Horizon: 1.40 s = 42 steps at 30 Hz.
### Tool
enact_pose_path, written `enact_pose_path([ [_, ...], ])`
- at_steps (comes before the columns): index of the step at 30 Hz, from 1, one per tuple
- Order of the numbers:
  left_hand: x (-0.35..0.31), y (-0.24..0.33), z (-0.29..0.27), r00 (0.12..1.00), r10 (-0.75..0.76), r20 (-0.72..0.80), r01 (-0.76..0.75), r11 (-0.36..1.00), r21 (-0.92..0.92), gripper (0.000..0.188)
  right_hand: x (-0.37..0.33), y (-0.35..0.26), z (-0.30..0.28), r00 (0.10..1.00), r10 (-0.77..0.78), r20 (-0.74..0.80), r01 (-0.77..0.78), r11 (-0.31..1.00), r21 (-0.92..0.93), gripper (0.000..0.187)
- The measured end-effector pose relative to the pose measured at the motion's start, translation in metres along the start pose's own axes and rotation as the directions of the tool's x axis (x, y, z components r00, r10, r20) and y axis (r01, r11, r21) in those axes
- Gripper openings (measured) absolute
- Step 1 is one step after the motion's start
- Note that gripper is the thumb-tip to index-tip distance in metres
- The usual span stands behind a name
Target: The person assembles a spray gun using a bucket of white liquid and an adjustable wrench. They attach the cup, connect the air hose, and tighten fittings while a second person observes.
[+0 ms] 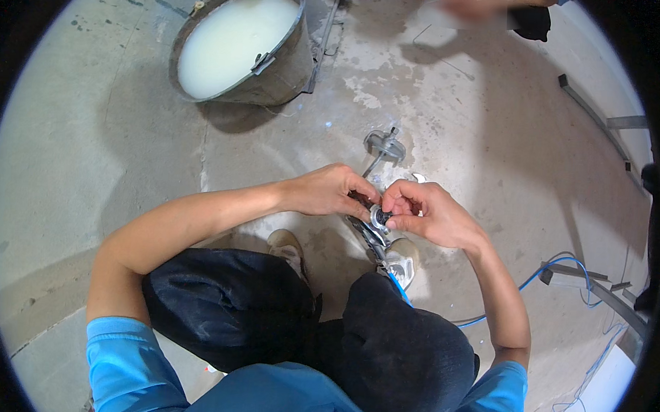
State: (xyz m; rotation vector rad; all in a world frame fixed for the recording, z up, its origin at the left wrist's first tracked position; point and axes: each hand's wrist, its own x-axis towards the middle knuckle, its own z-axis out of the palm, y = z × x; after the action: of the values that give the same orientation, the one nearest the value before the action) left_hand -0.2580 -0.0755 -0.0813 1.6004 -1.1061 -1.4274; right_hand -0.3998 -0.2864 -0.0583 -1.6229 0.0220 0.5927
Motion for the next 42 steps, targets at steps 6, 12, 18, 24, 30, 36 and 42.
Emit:
enact_pose_path([
  [6,0.0,-0.008,0.003,0.999,0.01,-0.041,-0.016,0.991,-0.132,0.032,0.002,0.01,0.005,1.0,0.016,-0.015,-0.014,0.998,0.069,0.014],
  [12,0.002,-0.014,-0.001,0.999,0.002,-0.049,-0.009,0.989,-0.146,0.031,0.003,0.018,0.013,0.991,-0.021,-0.134,0.046,0.981,0.189,0.013],
  [18,0.003,-0.014,-0.001,0.999,0.01,-0.044,-0.015,0.992,-0.125,0.031,0.007,0.023,0.011,0.992,-0.021,-0.128,0.051,0.97,0.237,0.014],
  [24,0.003,-0.021,-0.004,0.996,-0.026,-0.087,0.013,0.989,-0.151,0.029,0.007,0.032,0.016,0.978,0.054,-0.202,-0.008,0.976,0.219,0.012],
  [30,0.006,-0.029,-0.009,0.997,-0.024,-0.075,-0.008,0.92,-0.392,0.033,0.009,0.038,0.03,0.912,0.023,-0.41,0.189,0.863,0.468,0.01],
  [36,0.009,-0.037,-0.012,0.998,-0.03,-0.048,0.003,0.876,-0.483,0.035,0.017,0.029,0.038,0.817,-0.11,-0.567,0.246,0.954,0.169,0.012],
  [42,0.007,-0.039,-0.013,0.999,-0.048,-0.018,0.034,0.886,-0.462,0.035,0.016,0.016,0.032,0.783,-0.348,-0.515,0.228,0.932,-0.283,0.015],
])
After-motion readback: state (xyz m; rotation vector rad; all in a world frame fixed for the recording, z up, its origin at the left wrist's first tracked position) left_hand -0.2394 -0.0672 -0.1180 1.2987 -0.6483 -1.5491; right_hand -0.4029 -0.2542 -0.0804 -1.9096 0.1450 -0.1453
